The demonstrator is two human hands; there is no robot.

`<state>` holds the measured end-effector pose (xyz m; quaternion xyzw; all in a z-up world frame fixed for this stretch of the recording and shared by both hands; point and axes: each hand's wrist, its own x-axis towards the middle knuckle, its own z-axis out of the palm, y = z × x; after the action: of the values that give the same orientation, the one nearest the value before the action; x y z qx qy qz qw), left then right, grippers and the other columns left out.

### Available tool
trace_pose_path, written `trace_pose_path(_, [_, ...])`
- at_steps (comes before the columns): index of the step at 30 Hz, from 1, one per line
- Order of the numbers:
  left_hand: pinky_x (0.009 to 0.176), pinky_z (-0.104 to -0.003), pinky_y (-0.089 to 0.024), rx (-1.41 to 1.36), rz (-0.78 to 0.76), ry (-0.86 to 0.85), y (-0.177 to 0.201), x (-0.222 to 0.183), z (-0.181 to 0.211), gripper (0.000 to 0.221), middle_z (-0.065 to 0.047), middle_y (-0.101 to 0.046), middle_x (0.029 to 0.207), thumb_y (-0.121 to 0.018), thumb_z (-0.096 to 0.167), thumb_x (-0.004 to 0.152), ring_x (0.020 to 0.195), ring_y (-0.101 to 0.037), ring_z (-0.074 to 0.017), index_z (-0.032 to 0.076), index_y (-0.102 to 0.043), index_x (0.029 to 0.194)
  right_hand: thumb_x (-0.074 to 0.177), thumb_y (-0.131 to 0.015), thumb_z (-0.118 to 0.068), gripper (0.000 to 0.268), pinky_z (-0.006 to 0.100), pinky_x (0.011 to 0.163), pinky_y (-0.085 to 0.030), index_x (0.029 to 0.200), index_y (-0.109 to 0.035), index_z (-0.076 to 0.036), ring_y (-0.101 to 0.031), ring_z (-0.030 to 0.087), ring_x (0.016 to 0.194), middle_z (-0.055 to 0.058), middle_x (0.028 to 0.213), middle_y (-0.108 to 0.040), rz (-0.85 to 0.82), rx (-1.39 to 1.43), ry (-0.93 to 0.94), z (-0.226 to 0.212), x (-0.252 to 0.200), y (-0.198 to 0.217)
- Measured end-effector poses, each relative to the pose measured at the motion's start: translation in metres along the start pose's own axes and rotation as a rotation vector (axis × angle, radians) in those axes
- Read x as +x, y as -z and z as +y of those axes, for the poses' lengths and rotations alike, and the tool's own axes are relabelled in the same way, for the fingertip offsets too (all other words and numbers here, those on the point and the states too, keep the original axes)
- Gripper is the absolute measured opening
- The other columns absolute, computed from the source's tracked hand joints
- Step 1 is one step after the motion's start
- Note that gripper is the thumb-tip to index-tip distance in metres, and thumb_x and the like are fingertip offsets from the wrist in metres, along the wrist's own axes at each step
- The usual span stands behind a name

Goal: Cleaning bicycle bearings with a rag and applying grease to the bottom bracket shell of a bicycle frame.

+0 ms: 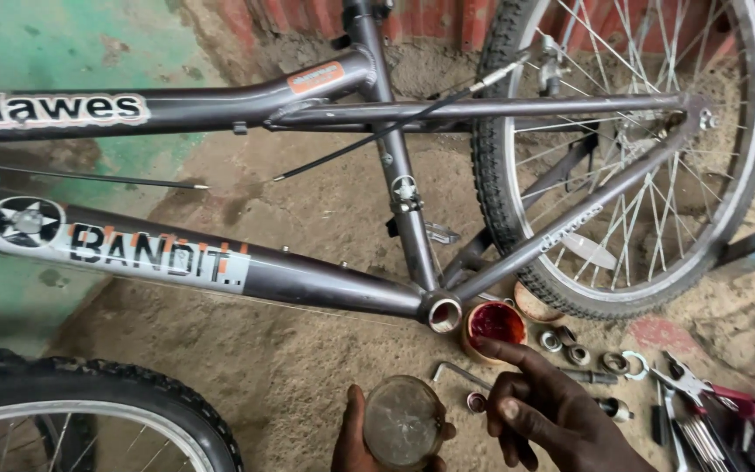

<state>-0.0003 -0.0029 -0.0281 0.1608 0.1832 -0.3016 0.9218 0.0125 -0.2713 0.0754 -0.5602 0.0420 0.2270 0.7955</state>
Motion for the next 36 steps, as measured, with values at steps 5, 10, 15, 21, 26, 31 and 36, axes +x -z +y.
trace_pose_path(5, [0.062, -0.047, -0.06, -0.006, 0.03, -0.003, -0.009, -0.002, 0.005, 0.098, -0.03, -0.065, 0.113, -0.032, 0.077, 0.093, 0.1, -0.07, -0.0412, -0.006, -0.053, 0.141, 0.09, -0.062, -0.008, 0.064, 0.039, 0.043, -0.05, 0.153, -0.05, -0.013, -0.069, 0.029, 0.056, 0.022, 0.077, -0.072, -0.012, 0.051, -0.031, 0.007, 0.007, 0.003])
trace_pose_path(10, [0.064, -0.049, -0.065, -0.088, 0.031, 0.006, -0.014, -0.004, 0.005, 0.095, -0.032, -0.063, 0.117, -0.032, 0.073, 0.094, 0.106, -0.068, -0.0471, -0.004, -0.047, 0.147, 0.086, -0.075, -0.02, 0.077, 0.035, 0.057, -0.057, 0.156, -0.045, -0.029, -0.074, 0.017, 0.063, 0.005, 0.077, -0.082, 0.099, -0.755, -0.154, -0.049, 0.026, -0.044])
trace_pose_path(15, [0.068, -0.052, -0.067, -0.113, -0.024, 0.035, 0.007, 0.002, 0.005, 0.098, -0.036, -0.061, 0.121, -0.029, 0.074, 0.094, 0.11, -0.066, -0.0516, -0.004, -0.042, 0.151, 0.096, -0.064, -0.041, 0.073, 0.036, 0.068, -0.067, 0.156, -0.022, -0.039, -0.081, 0.015, 0.081, -0.004, 0.096, -0.082, -0.028, -1.364, -0.278, -0.054, 0.055, -0.053])
trace_pose_path(21, [0.073, -0.054, -0.067, -0.154, -0.072, 0.052, 0.006, -0.004, 0.002, 0.091, -0.034, -0.058, 0.122, -0.033, 0.073, 0.094, 0.114, -0.064, -0.0509, 0.004, -0.04, 0.152, 0.093, -0.07, -0.042, 0.05, 0.041, 0.048, -0.059, 0.129, -0.046, -0.015, -0.073, 0.026, 0.055, 0.005, 0.078, -0.075, 0.007, -1.613, 0.07, -0.041, 0.063, -0.046])
trace_pose_path(26, [0.061, -0.049, -0.061, -0.035, 0.073, -0.006, -0.008, -0.009, 0.0, 0.092, -0.033, -0.064, 0.115, -0.031, 0.073, 0.094, 0.103, -0.069, -0.0464, -0.001, -0.047, 0.148, 0.097, -0.067, -0.042, 0.052, 0.039, 0.046, -0.057, 0.135, -0.041, -0.017, -0.068, 0.024, 0.052, 0.005, 0.075, -0.073, -0.059, -1.588, -0.036, -0.045, 0.064, -0.049])
trace_pose_path(31, [0.062, -0.047, -0.056, 0.047, 0.079, -0.004, -0.023, -0.012, 0.0, 0.092, -0.029, -0.066, 0.11, -0.029, 0.073, 0.095, 0.101, -0.07, -0.0435, -0.001, -0.049, 0.146, 0.093, -0.07, -0.04, 0.058, 0.044, 0.042, -0.053, 0.134, -0.041, -0.011, -0.068, 0.029, 0.046, 0.008, 0.064, -0.072, -0.011, -1.604, 0.127, -0.034, 0.062, -0.042])
trace_pose_path(36, [0.061, -0.047, -0.057, 0.037, 0.072, 0.009, -0.023, -0.013, -0.004, 0.093, -0.029, -0.067, 0.11, -0.03, 0.074, 0.095, 0.101, -0.07, -0.0436, -0.002, -0.051, 0.145, 0.087, -0.076, -0.032, 0.071, 0.045, 0.031, -0.042, 0.137, -0.037, 0.001, -0.06, 0.03, 0.034, 0.008, 0.051, -0.066, 0.049, -1.585, 0.583, -0.021, 0.06, -0.037])
